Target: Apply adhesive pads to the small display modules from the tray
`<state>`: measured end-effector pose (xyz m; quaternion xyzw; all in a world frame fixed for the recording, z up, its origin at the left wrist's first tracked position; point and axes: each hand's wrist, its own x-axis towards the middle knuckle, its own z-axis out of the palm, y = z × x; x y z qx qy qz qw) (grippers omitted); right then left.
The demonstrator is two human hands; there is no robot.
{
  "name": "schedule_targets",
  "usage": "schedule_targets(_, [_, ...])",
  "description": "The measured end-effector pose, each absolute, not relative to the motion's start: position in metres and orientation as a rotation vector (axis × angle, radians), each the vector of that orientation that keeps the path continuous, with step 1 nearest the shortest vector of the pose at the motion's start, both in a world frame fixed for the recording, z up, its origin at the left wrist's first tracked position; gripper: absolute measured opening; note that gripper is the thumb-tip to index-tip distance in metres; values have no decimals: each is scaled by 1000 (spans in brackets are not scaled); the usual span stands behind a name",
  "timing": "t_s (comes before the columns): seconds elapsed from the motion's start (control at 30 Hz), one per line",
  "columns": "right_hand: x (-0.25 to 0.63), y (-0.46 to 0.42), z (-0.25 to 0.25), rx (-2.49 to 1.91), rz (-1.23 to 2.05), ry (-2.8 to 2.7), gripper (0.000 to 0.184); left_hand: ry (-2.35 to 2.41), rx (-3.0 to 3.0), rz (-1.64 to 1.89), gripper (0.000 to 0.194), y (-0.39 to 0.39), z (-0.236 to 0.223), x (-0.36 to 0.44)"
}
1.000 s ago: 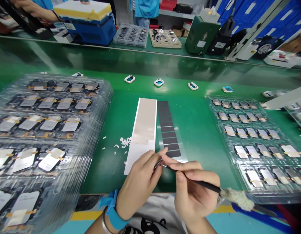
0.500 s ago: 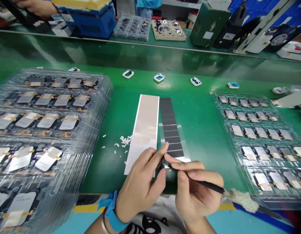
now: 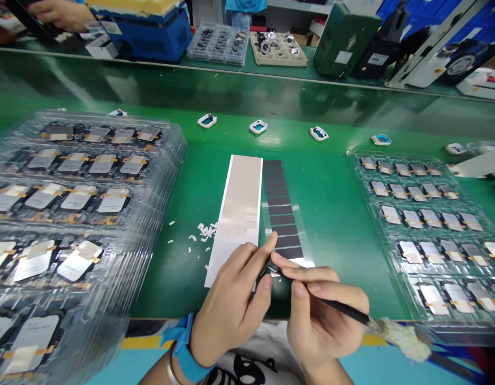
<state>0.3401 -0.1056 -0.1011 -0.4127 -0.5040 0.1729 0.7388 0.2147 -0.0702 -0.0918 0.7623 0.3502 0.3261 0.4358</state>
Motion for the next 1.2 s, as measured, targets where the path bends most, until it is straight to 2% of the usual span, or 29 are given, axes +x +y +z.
schedule_targets(1.2, [342, -107, -103, -937, 362, -1104, 30, 893, 1899, 785, 53, -70, -92, 215])
